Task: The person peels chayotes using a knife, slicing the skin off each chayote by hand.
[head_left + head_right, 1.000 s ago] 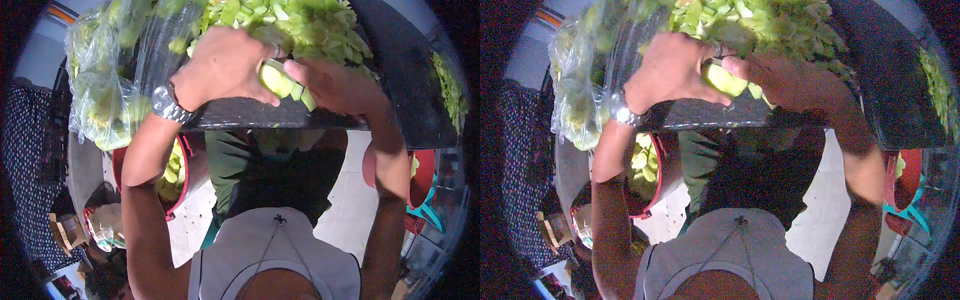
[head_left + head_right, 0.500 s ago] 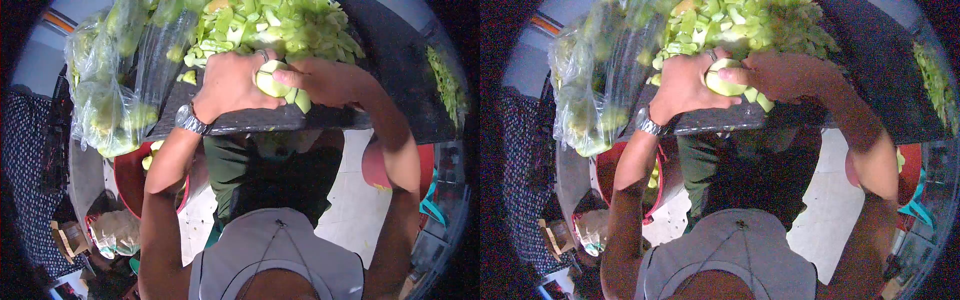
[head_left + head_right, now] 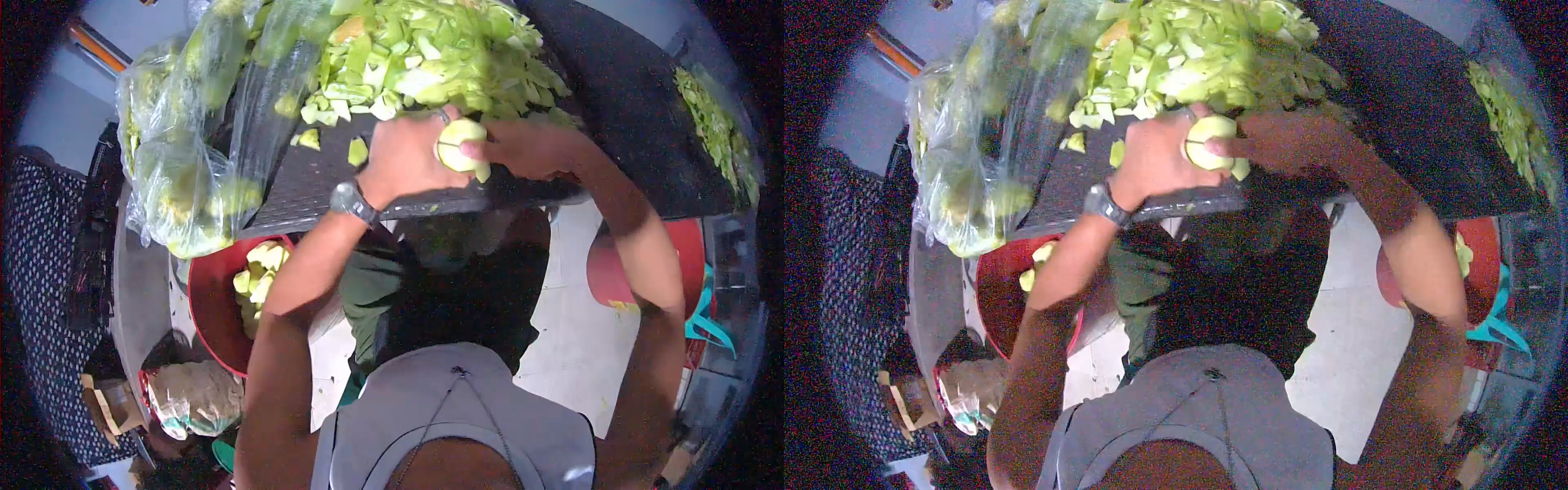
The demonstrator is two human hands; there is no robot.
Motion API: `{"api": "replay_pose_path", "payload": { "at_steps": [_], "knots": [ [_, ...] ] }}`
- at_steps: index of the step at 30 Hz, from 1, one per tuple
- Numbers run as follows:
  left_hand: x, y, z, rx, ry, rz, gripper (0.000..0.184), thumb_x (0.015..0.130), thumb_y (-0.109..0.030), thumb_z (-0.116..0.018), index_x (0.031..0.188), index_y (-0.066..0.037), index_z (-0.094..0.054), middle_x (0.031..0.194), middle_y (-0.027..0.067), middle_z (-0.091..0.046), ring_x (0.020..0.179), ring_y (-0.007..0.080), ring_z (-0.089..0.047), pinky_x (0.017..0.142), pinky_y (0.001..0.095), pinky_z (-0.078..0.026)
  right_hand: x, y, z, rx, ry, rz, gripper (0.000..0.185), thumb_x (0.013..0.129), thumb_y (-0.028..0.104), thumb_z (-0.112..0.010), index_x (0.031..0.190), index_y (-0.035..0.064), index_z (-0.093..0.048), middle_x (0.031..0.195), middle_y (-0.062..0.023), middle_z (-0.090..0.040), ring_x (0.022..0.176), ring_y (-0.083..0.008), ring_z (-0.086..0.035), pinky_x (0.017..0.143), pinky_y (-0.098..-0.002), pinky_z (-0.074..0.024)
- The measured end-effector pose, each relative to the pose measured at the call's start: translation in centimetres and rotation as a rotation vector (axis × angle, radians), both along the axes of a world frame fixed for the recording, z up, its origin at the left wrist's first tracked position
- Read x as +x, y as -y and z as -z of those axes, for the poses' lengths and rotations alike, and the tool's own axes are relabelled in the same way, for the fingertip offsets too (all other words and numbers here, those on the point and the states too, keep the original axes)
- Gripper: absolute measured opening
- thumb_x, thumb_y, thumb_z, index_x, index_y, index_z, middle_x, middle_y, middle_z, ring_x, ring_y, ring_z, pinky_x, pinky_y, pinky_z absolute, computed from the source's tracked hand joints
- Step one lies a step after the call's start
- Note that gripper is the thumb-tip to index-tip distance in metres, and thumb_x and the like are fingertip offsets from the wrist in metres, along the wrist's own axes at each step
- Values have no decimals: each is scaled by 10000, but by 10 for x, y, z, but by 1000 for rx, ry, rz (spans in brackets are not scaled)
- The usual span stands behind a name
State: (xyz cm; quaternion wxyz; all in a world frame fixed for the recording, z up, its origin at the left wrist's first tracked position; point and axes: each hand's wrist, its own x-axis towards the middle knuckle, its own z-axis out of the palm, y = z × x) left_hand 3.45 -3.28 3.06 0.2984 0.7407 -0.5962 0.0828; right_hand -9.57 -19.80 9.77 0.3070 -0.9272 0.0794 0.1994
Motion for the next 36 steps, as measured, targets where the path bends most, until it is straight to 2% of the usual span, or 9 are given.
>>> {"api": "replay_pose_path", "payload": {
  "at_steps": [2, 5, 8, 11, 13, 19, 29, 34, 36],
  "knots": [
    [11, -2, -10, 162, 57, 46, 703, 563, -548, -811, 1123, -155, -649, 761, 149, -689, 717, 365, -688, 656, 456, -551, 2, -1, 7, -72, -25, 70, 791, 952, 732, -350, 1035, 24, -693, 783, -155, -701, 714, -315, -696, 685, -453, -526],
    [25, -21, -35, 300, 125, 59, 739, 554, -527, -810, 1155, -120, -672, 743, 167, -687, 723, 366, -689, 653, 458, -548, 19, 0, 20, 191, -239, 73, 730, 940, 697, -459, 979, -3, -661, 762, -158, -684, 729, -311, -699, 685, -435, -529],
    [41, -34, -37, 361, 158, 28, 785, 550, -532, -800, 1200, -107, -687, 762, 189, -692, 738, 373, -692, 654, 456, -548, 22, -24, 23, 143, 18, 125, 621, 933, 608, -567, 968, -10, -624, 714, -172, -656, 724, -280, -689, 643, -401, -520],
    [50, -43, -33, 381, 120, -17, 790, 549, -536, -797, 1202, -104, -689, 777, 185, -696, 763, 373, -695, 670, 447, -554, 12, -24, 58, -801, 968, -294, 466, 950, 501, -613, 984, 37, -613, 712, -89, -588, 621, -224, -609, 569, -374, -493],
    [48, -43, -28, 371, 139, -36, 797, 546, -524, -802, 1206, -96, -674, 794, 181, -700, 779, 364, -699, 683, 446, -557, 3, -33, 61, -1247, 1162, -375, 423, 964, 486, -597, 968, 63, -611, 727, -62, -562, 613, -212, -589, 561, -364, -489],
    [50, -36, -8, 180, -36, -67, 760, 542, -548, -862, 1104, -99, -617, 850, 156, -697, 804, 361, -700, 730, 444, -563, 7, -29, 46, -1502, 1040, -296, 418, 1020, 495, -489, 1167, 146, -667, 812, 23, -524, 697, -103, -569, 622, -243, -465],
    [44, -25, 12, -29, -30, -78, 670, 664, -609, -803, 1055, -81, -676, 811, 125, -704, 733, 302, -711, 654, 387, -560, 10, -30, 80, -1352, 1178, -136, 282, 971, 375, -618, 868, 113, -602, 642, -27, -501, 584, -211, -584, 513, -357, -457],
    [49, -33, 10, -54, 50, 16, 661, 666, -608, -802, 1048, -83, -681, 920, 143, -712, 812, 332, -710, 696, 402, -567, -10, -47, 53, -608, 822, -30, 215, 966, 284, -601, 934, 74, -570, 671, -92, -583, 605, -293, -636, 533, -399, -504],
    [47, -30, 6, -5, -16, 18, 607, 688, -525, -807, 1069, -71, -674, 997, 160, -704, 967, 341, -682, 910, 499, -494, -9, -55, 58, -351, 593, 40, 197, 961, 247, -589, 975, 51, -566, 687, -120, -626, 627, -326, -671, 547, -432, -532]
  ]
}}
